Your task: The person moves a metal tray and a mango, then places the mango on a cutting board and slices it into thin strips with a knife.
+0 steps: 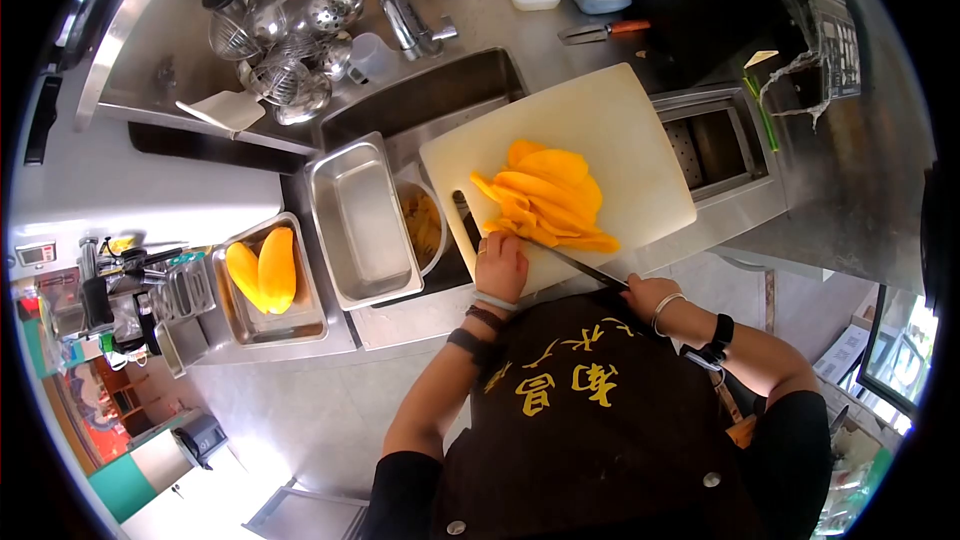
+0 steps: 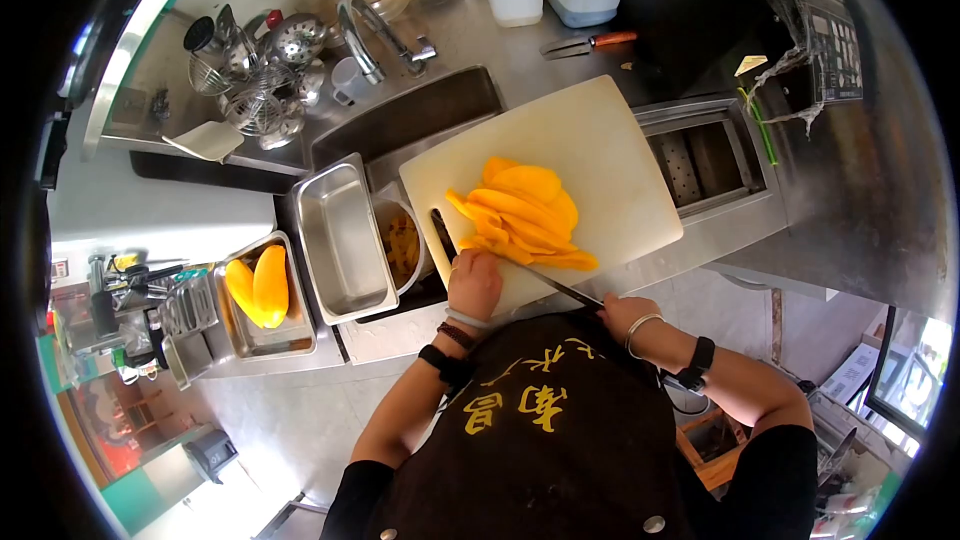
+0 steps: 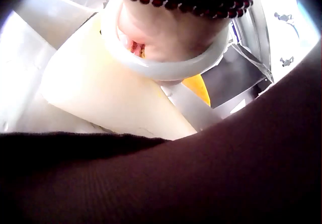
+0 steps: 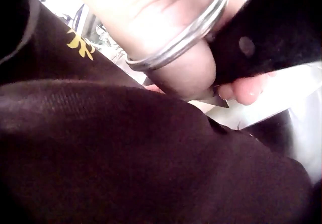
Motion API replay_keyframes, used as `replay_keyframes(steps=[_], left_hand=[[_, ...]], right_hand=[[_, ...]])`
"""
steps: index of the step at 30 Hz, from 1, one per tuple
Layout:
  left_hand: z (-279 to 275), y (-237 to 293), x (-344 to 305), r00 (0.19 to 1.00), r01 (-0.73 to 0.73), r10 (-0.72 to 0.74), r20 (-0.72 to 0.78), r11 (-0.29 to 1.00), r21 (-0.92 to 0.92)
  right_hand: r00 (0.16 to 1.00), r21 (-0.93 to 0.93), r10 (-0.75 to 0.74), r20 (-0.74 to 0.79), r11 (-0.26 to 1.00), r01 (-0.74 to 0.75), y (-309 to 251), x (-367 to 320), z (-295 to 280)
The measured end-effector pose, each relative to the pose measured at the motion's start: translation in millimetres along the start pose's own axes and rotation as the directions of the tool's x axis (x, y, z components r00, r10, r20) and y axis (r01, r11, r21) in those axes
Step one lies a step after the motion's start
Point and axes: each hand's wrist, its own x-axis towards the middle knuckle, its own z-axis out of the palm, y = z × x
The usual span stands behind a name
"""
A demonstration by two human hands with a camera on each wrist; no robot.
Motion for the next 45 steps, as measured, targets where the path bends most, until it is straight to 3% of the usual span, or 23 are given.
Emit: replay_keyframes(steps=[5,7,8,10,11,14,15,17,18,20,22,24,28,31,35,38,40,41,43,45], left_hand=[[-14,-4,-6,0.994,0.108,-0.104,0.035,0.984,-0.143],[-19,-7,-6,0.974,0.213,-0.227,0.010,0.896,-0.390],[-23,-8,-5,0.973,0.215,-0.230,0.011,0.895,-0.391],[-31,-13,3,0.924,0.304,-0.378,-0.058,0.817,-0.490],[-39,-19,10,0.929,0.272,-0.354,-0.110,0.851,-0.449],[-73,-32,39,0.939,0.230,-0.222,-0.262,0.973,0.000],[-74,-35,42,0.939,0.231,-0.223,-0.264,0.973,-0.001],[-76,-40,46,0.956,0.295,-0.284,-0.080,0.921,0.254],[-76,-39,48,0.956,0.292,-0.281,-0.082,0.922,0.254],[-73,-32,49,0.988,0.153,-0.147,-0.043,0.963,0.221],[-67,-23,47,0.978,0.198,-0.206,0.034,0.964,0.176],[-60,-9,49,0.994,0.095,-0.096,0.047,0.995,0.027],[-41,25,58,0.991,-0.029,0.038,0.130,0.997,-0.070],[-24,43,66,0.936,-0.104,0.067,0.345,0.991,0.089],[-18,54,99,0.946,-0.074,0.034,0.322,0.991,0.113],[-21,54,128,0.898,-0.124,0.058,0.437,0.984,0.124],[-17,52,138,0.773,-0.220,0.061,0.632,0.959,0.177],[-13,48,137,0.777,-0.213,0.056,0.626,0.960,0.180],[-1,37,131,0.779,-0.268,0.261,0.570,0.961,-0.073],[3,33,121,0.798,-0.283,0.312,0.516,0.949,-0.137]], right_hand=[[0.997,0.012,-0.071,-0.031,0.997,0.071,3,0,-5],[0.994,0.018,-0.106,-0.039,0.994,0.106,2,-1,-7],[0.990,0.036,-0.122,-0.072,0.992,0.124,0,-2,-9],[0.985,0.052,-0.136,-0.105,0.989,0.142,-2,-3,-14],[0.978,0.067,-0.143,-0.149,0.986,0.154,-3,-4,-17],[0.966,0.100,-0.132,-0.221,0.982,0.158,-2,-2,-22],[0.961,0.118,-0.121,-0.248,0.981,0.154,-2,-1,-23],[0.946,0.131,-0.117,-0.302,0.978,0.163,2,0,-22],[0.929,0.150,-0.107,-0.354,0.974,0.169,4,1,-22],[0.924,0.189,-0.062,-0.378,0.972,0.142,6,-1,-24],[0.917,0.229,-0.015,-0.399,0.966,0.116,10,-2,-25],[0.857,0.392,0.059,-0.513,0.903,0.173,18,-1,-22],[0.866,0.569,0.204,-0.457,0.815,0.108,33,6,-15],[0.856,0.560,0.201,-0.476,0.820,0.119,40,8,-14],[0.875,0.578,0.186,-0.447,0.807,0.124,44,7,-19],[0.870,0.567,0.164,-0.464,0.810,0.150,50,10,-18],[0.864,0.518,0.135,-0.486,0.840,0.160,53,11,-22],[0.856,0.475,0.114,-0.505,0.864,0.165,55,12,-24],[0.851,0.461,0.095,-0.517,0.868,0.183,58,13,-28],[0.847,0.450,0.076,-0.526,0.870,0.201,63,16,-30]])
